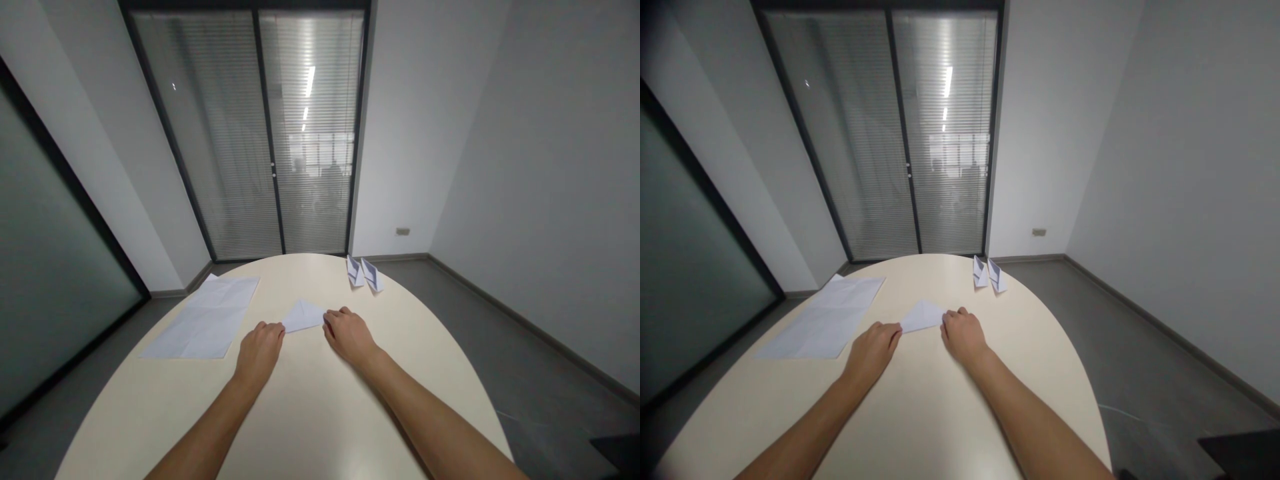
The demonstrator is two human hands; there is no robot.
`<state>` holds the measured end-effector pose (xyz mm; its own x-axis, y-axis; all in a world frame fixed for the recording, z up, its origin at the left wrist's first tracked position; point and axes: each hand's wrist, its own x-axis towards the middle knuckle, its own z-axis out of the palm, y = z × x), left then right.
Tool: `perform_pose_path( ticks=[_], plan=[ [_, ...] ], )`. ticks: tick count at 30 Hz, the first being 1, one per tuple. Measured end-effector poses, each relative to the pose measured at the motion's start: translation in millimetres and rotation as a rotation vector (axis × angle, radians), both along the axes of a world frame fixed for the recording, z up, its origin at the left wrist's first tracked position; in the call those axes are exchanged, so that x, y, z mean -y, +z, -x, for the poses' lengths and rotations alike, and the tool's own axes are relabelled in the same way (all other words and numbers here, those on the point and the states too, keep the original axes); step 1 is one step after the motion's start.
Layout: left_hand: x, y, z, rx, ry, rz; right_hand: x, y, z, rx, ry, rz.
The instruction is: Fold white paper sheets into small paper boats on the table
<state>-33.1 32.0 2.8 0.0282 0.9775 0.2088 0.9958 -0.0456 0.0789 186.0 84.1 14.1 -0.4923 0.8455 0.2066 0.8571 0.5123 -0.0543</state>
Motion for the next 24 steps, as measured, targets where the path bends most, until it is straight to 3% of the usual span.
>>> perform_pose_path(
  ticks=[24],
  plan=[
    [3.1,2.2,1.1,-0.026,0.028,-0.015,-6.6,-1.9,-2.9,-0.012,0.012,-0.02]
  ],
)
